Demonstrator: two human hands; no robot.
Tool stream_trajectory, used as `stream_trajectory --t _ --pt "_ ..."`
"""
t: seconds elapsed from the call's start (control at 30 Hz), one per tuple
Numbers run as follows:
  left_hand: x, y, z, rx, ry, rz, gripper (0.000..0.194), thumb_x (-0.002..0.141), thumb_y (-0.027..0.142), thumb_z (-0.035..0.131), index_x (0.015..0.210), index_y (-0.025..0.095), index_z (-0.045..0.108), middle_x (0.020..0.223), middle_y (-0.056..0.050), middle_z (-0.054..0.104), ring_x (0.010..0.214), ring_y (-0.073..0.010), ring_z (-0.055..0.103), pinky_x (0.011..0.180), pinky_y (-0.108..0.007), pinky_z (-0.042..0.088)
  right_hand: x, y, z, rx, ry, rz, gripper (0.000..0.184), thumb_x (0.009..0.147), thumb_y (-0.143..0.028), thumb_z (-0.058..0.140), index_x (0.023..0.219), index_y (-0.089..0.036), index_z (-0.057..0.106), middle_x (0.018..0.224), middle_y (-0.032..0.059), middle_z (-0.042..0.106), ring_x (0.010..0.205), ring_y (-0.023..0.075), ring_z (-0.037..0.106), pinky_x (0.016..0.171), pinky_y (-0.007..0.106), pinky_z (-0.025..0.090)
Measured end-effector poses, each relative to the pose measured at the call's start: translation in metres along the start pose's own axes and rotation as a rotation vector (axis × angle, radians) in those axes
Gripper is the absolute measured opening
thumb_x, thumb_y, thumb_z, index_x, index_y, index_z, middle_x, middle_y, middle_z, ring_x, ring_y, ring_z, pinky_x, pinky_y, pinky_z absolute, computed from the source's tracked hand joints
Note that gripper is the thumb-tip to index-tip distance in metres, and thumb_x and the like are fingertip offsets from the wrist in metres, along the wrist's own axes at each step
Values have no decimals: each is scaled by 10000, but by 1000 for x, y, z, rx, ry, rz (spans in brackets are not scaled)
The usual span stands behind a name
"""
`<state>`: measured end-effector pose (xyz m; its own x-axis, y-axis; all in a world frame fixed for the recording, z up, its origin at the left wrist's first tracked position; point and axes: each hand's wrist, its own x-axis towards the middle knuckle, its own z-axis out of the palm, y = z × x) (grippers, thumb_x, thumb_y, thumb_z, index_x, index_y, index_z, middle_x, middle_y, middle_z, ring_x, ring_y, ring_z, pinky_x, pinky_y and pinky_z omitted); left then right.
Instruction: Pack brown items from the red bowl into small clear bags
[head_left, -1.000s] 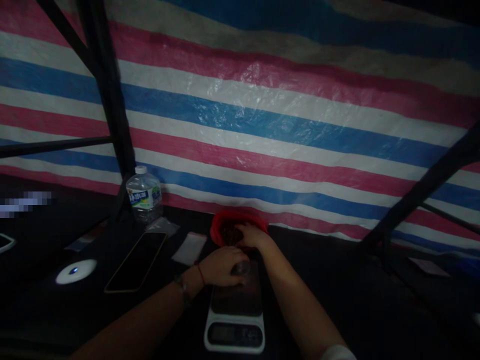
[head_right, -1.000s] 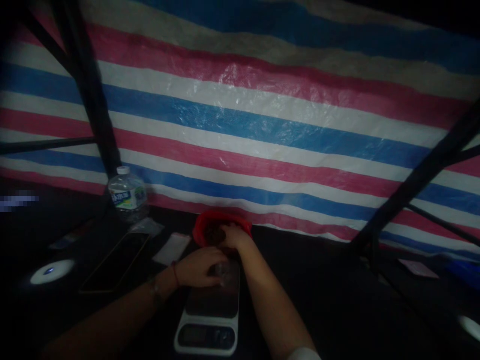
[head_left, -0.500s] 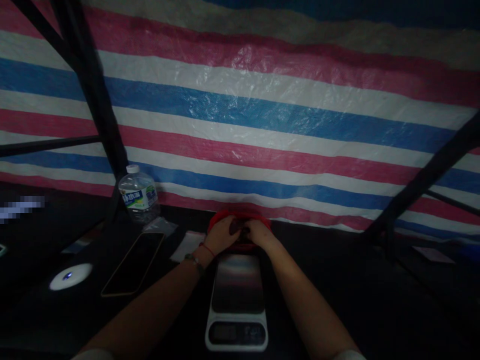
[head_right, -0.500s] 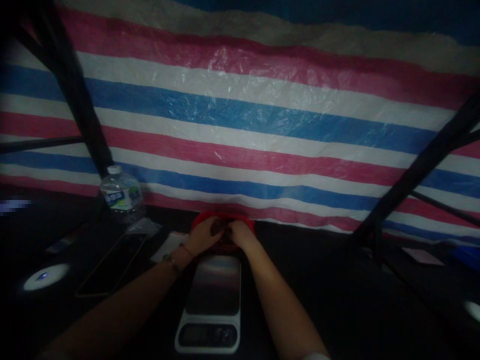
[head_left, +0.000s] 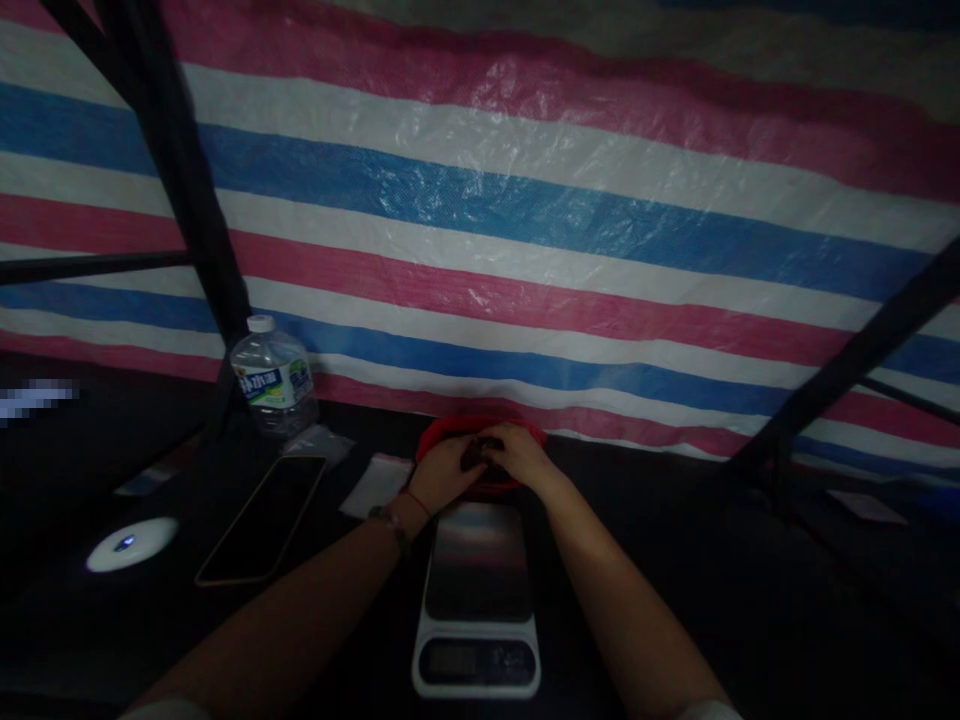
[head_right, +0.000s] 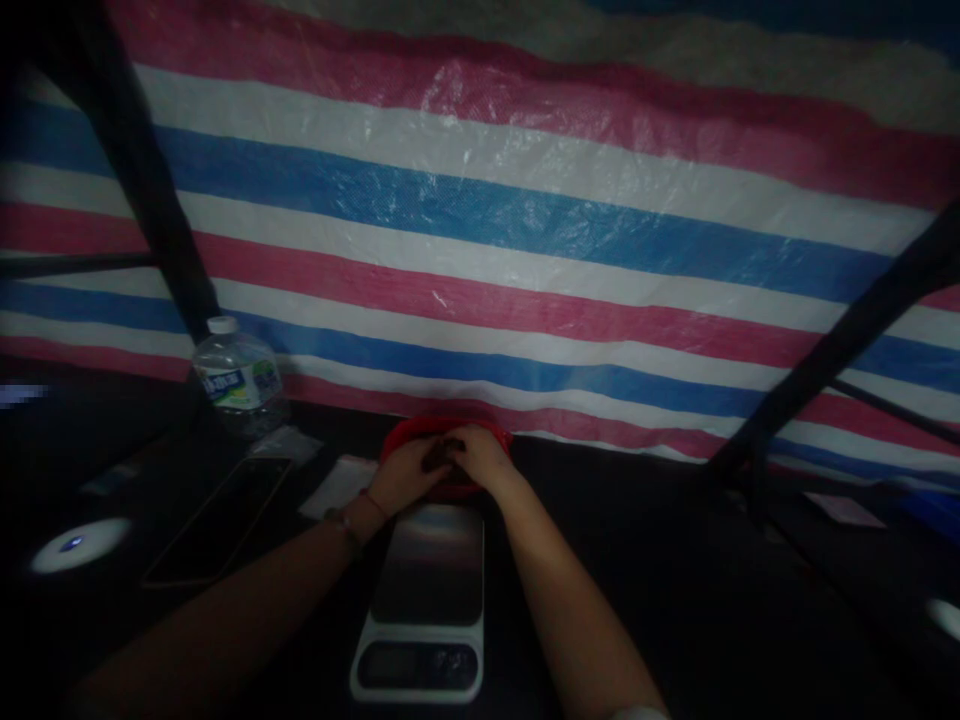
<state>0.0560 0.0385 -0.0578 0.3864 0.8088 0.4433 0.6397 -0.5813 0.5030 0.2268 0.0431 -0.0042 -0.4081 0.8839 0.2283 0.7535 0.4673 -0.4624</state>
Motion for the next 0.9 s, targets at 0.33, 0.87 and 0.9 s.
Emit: stream_trajectory --t 0.33,0.87,0.9 --pt "2 -1 2 -6 28 16 391 798 329 608 1157 176 590 1108 -76 662 1020 -227 615 927 -348 477 -3 -4 -5 126 16 27 360 747 -63 602 1085 -177 650 1088 60 675 999 178 613 920 293 445" --pt "4 -4 4 -40 42 72 322 801 290 597 1107 186 602 1067 -70 669 1007 -217 622 912 -339 488 5 1 16 185 227 -69 188 778 -147 622 957 -183 668 992 53 660 949 172 591 895 328 444" --pt "4 -4 4 -42 44 69 319 801 295 596 1101 184 602 1059 -71 671 1005 -218 623 908 -338 492 5 1 16 189 239 -75 168 793 -151 606 945 -183 669 986 54 660 950 170 588 896 324 442"
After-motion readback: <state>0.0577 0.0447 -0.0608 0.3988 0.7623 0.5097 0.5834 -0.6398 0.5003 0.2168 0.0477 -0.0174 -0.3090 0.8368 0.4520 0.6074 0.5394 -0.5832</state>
